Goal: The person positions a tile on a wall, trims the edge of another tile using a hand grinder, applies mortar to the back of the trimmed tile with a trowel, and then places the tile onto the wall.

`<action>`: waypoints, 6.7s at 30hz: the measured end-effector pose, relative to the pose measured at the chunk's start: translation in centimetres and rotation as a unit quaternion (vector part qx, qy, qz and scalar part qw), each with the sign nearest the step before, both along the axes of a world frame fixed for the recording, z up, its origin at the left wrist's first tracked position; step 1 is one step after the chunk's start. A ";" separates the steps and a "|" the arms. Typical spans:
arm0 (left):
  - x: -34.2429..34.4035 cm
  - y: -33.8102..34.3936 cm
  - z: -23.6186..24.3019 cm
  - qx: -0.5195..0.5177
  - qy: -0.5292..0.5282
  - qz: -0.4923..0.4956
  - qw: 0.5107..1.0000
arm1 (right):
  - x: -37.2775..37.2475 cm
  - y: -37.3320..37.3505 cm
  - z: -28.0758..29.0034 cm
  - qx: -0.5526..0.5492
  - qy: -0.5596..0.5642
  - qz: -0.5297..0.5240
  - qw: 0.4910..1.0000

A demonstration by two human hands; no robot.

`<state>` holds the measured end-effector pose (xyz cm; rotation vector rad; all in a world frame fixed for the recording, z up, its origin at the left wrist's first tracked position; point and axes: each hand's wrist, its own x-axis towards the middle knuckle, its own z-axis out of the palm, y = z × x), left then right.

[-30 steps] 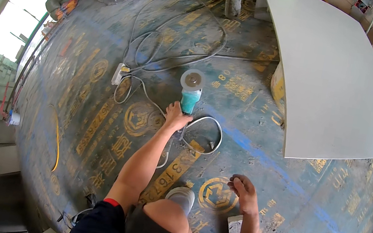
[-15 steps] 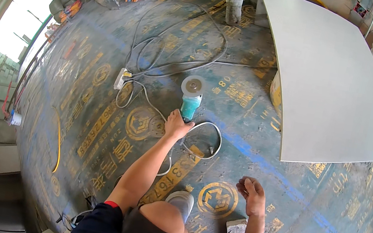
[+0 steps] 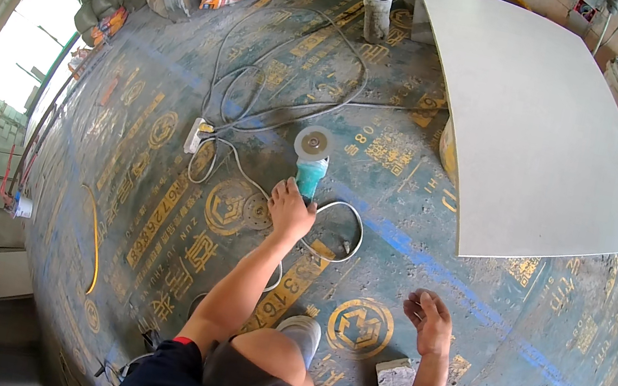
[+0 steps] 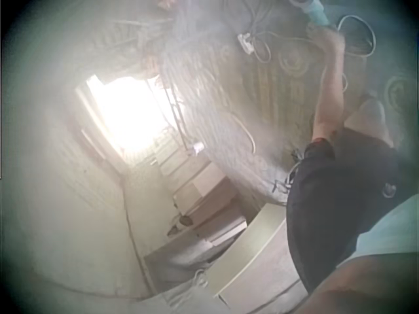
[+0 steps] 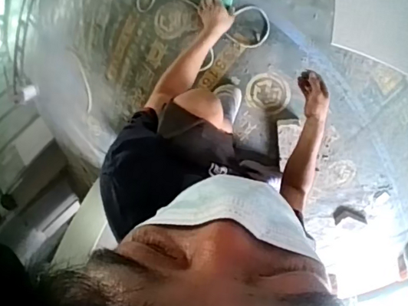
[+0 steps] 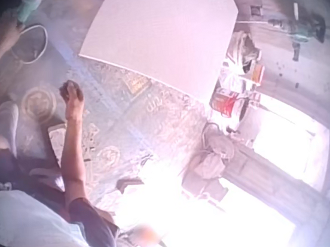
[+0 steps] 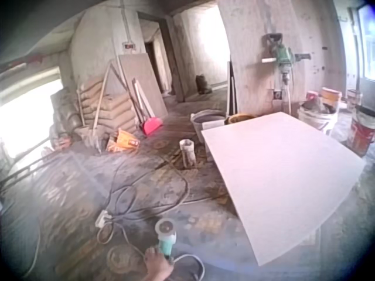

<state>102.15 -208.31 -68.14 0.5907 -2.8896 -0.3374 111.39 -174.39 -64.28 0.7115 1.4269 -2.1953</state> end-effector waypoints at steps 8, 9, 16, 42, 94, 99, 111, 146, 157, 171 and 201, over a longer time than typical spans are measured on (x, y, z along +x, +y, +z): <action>1.3 6.8 2.8 0.111 0.029 -0.255 0.960 | -4.9 9.2 3.2 -0.056 0.122 -0.144 0.980; 1.5 8.5 2.8 0.140 0.036 -0.294 0.945 | -6.5 12.5 4.8 -0.096 0.160 -0.181 0.966; 5.0 12.7 3.3 0.301 -0.023 -0.392 0.869 | -14.3 27.6 14.6 -0.170 0.212 -0.285 0.919; 12.3 8.7 6.5 0.348 -0.225 -0.281 0.865 | -9.1 17.5 19.0 -0.122 0.017 -0.183 0.975; -32.1 15.7 24.6 0.530 -0.240 0.184 0.792 | -34.2 30.7 27.7 0.500 -0.149 0.142 0.841; -32.4 10.9 22.7 0.692 -0.176 0.240 0.658 | -38.2 26.3 26.4 0.340 -0.258 0.068 0.902; -27.4 24.6 44.9 0.760 -0.039 0.180 0.623 | -19.6 39.4 33.4 0.076 -0.256 -0.394 0.880; -32.2 92.4 77.0 0.737 -0.149 -0.413 0.514 | 8.7 73.8 70.2 -0.073 -0.271 -0.419 0.864; -37.0 122.6 79.5 0.639 -0.162 -0.607 0.444 | 5.3 83.6 73.4 -0.298 -0.176 -0.615 0.708; -45.3 145.8 86.0 0.701 -0.206 -0.560 0.391 | -4.8 101.1 78.0 -0.104 -0.189 -0.635 0.741; -103.6 180.7 90.0 0.782 -0.223 -0.279 0.510 | -66.0 167.8 76.0 -0.151 -0.086 -0.380 0.909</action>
